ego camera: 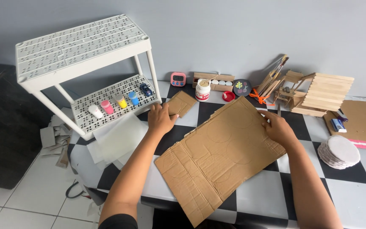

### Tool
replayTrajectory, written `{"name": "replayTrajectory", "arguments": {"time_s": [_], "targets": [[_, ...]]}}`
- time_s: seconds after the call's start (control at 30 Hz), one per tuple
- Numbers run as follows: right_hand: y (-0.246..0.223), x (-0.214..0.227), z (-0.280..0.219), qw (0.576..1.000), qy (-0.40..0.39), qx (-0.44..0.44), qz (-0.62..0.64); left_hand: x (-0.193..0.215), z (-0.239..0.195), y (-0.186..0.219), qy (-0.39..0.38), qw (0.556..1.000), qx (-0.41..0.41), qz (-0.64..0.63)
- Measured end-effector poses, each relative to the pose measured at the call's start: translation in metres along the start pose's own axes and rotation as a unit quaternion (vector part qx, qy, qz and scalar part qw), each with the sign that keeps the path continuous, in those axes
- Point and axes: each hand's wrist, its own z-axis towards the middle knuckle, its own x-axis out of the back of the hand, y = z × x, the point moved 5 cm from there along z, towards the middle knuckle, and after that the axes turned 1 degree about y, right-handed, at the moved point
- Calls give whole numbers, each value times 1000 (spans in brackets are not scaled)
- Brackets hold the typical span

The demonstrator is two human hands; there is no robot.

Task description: Using scissors to cut a circular shape out of a piece of cardboard on a checkered table.

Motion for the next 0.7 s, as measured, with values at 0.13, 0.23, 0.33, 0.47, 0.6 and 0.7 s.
{"name": "replayTrajectory", "arguments": {"time_s": [0.13, 0.23, 0.33, 0.47, 0.6, 0.7], "targets": [[-1, -4, 3, 1000, -19, 2, -1, -23, 29, 4, -32, 999, 19, -39], [-1, -5, 5, 1000, -18, 10, -12, -52, 60, -4, -24, 994, 39, -101], [0, -4, 4, 1000, -20, 6, -2, -35, 61, 0, -45, 993, 68, -86], [-4, 0, -1, 1000, -27, 5, 3, -16, 45, 10, -138, 963, 117, -201], [-8, 2, -2, 999, -30, 4, 10, -20, 51, 2, -114, 956, 89, -256], [-5, -1, 1, 1000, -26, 11, 3, 0, 53, 11, -76, 989, 8, -127]]}}
